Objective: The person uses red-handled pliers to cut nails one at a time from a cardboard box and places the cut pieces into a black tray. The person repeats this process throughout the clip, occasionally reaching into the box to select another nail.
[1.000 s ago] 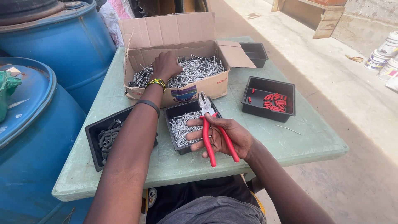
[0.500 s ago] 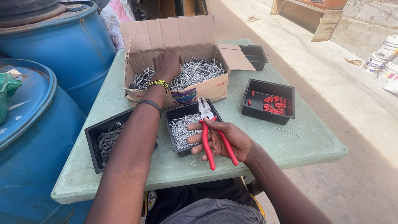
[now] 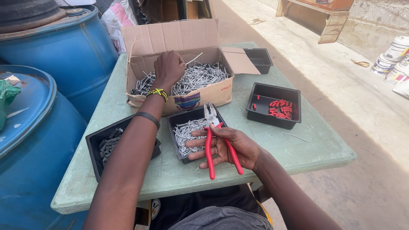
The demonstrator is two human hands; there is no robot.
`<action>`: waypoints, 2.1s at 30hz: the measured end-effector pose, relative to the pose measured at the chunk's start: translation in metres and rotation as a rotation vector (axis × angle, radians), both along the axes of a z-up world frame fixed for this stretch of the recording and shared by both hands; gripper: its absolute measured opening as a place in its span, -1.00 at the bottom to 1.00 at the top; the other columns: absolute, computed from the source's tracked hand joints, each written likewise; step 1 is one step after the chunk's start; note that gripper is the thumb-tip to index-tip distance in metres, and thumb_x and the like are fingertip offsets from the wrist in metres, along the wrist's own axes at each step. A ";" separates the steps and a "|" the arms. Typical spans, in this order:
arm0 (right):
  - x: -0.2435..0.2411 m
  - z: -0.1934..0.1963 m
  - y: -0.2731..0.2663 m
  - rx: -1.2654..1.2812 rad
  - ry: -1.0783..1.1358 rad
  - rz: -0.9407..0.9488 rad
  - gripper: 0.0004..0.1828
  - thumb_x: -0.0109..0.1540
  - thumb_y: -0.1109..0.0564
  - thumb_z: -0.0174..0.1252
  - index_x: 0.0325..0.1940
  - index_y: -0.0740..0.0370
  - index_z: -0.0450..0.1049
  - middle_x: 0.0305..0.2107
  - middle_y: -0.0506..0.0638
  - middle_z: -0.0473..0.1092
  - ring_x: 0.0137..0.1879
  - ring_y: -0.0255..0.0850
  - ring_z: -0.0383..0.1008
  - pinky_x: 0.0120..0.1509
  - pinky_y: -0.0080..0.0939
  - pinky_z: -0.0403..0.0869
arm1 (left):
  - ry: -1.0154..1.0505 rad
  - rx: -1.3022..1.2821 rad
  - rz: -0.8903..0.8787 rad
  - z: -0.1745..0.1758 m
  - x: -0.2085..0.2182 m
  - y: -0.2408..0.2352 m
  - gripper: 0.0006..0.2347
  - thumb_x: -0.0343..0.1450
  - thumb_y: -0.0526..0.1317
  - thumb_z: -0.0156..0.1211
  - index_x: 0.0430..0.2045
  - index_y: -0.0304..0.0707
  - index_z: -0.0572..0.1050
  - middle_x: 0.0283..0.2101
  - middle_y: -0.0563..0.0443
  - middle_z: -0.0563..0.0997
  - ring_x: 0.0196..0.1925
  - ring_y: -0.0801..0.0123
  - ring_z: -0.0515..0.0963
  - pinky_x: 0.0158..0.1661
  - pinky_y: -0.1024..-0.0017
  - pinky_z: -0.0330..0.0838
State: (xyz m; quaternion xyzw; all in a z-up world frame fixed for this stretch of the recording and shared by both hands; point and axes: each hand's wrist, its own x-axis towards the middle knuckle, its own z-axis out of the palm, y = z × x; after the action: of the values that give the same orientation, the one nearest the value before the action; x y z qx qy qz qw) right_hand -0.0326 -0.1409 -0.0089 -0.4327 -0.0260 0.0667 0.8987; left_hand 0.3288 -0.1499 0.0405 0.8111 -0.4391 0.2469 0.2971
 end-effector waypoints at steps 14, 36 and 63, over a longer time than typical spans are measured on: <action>-0.010 0.011 0.014 -0.142 -0.008 -0.126 -0.38 0.35 0.03 -0.04 0.38 0.55 0.14 0.23 0.52 0.32 0.15 0.44 0.47 -0.03 0.47 0.55 | -0.340 -0.100 0.047 0.011 -0.221 0.155 -0.94 0.32 -0.35 0.44 -0.46 -0.21 0.65 -0.31 0.00 0.58 -0.19 0.13 0.66 -0.09 0.13 0.50; -0.007 0.005 0.012 -0.327 -0.016 -0.264 -0.44 0.33 0.01 0.00 0.19 0.61 0.33 -0.15 0.37 0.54 -0.22 0.18 0.66 -0.24 0.12 0.70 | -0.464 -0.009 0.038 -0.013 -0.259 0.170 -0.88 0.33 -0.43 0.42 -0.41 -0.16 0.63 -0.32 0.09 0.55 -0.29 0.39 0.67 -0.15 0.31 0.52; 0.006 -0.009 -0.007 0.038 0.062 -0.186 -0.50 0.41 -0.01 -0.09 0.23 0.42 0.43 -0.31 0.12 0.56 -0.26 -0.09 0.62 -0.22 -0.18 0.63 | -0.562 -0.356 -0.871 -0.057 -0.319 0.134 -0.75 0.52 -0.04 0.05 -0.43 -0.19 0.51 -0.28 0.05 0.53 -0.16 0.21 0.62 -0.17 0.29 0.40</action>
State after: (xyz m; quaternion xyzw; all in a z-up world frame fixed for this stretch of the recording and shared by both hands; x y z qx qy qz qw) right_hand -0.0269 -0.1475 -0.0177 -0.4136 0.0411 -0.0041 0.9095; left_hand 0.0102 -0.0162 -0.0162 0.3944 -0.7481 0.3788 0.3760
